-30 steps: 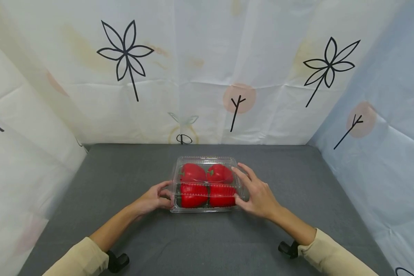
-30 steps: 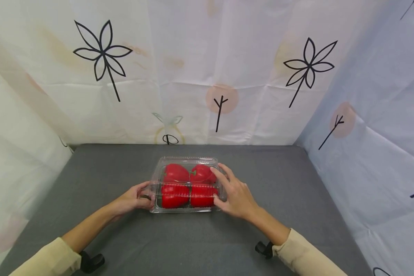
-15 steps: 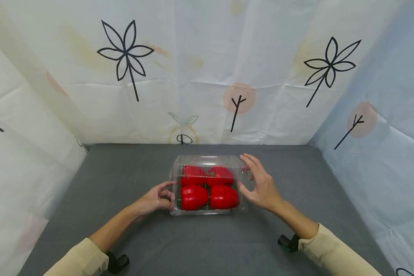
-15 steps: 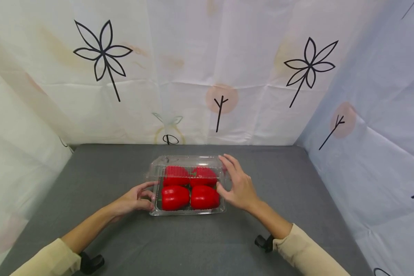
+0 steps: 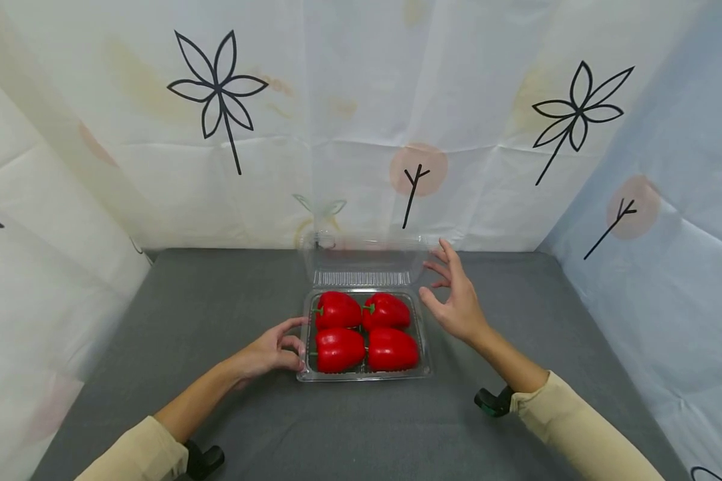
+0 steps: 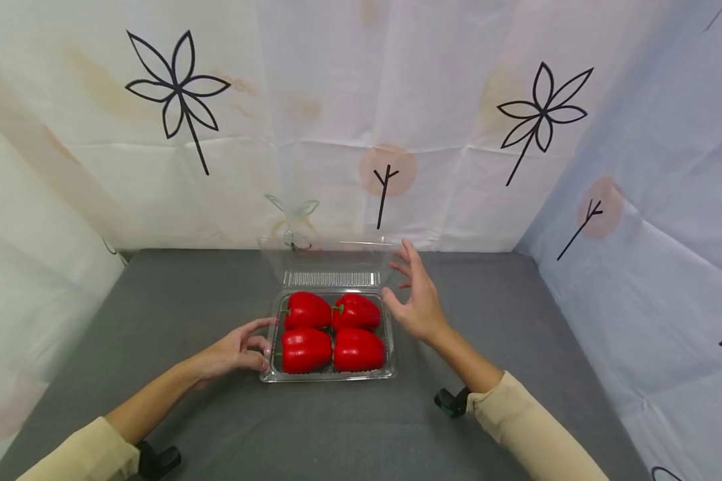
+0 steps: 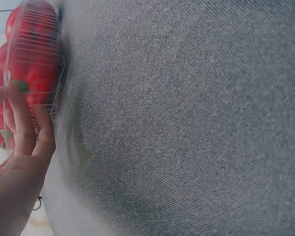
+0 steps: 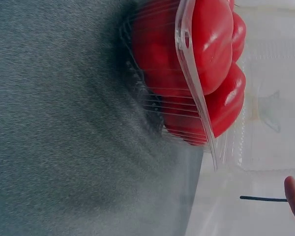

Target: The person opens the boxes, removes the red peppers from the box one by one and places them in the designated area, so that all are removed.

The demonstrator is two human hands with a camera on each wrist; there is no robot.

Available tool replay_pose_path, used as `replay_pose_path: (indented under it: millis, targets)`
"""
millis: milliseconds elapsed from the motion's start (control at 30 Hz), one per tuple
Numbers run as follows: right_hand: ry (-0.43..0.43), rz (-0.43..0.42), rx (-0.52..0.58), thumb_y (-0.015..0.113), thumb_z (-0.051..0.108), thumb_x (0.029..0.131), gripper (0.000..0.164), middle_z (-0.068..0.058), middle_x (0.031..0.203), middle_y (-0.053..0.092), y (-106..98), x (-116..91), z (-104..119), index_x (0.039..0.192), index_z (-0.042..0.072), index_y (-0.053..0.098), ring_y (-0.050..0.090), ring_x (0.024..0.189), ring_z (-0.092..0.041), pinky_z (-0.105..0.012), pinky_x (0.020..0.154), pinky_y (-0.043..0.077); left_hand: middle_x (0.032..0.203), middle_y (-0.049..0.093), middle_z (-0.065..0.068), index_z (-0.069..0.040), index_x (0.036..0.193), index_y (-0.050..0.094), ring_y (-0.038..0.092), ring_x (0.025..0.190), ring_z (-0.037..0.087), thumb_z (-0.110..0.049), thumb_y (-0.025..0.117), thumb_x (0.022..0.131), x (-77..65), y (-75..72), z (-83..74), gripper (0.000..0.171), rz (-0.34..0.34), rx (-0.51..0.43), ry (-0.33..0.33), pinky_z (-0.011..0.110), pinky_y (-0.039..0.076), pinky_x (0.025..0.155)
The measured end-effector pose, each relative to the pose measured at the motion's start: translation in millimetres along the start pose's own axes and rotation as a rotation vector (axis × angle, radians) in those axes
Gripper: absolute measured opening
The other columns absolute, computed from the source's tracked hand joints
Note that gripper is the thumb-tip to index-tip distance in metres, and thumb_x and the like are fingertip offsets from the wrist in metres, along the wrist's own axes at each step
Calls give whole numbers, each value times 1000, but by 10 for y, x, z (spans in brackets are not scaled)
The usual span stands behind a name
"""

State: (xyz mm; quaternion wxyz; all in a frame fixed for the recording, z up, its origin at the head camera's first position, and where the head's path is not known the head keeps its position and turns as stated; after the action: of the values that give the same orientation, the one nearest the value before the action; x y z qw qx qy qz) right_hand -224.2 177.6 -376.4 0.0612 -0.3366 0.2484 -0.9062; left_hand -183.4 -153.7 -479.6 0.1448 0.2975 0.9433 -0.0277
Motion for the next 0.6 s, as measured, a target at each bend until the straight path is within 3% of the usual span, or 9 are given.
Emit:
replay_pose_path:
  millis: [300,600]
  targets:
    - [158,104,-3,64,0,91,93,-22,151,39,145,41,-208,161,13,4,46,134,-36,-55,91,48,92,60,9,-5,156,16,65,84,25,0,67,87,3,8,14,86,23,-10,1,34,53,84]
    - [244,146,-63,65,5,90,89,-22,152,38,223,29,-369,160,7,9,52,128,-39,-54,89,50,92,60,8,-3,156,15,66,81,22,1,69,86,-1,26,21,88,53,-38,9,33,54,83]
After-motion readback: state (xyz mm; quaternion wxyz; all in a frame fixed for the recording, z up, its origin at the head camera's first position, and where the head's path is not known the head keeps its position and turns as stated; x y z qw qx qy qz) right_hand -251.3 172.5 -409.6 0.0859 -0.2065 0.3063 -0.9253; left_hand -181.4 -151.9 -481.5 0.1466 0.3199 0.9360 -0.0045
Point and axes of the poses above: each hand's wrist, its own x-axis towards the middle knuckle, its own y-axis out of the palm, z = x × y, the point moved 5 cm from there along x, towards the middle knuckle
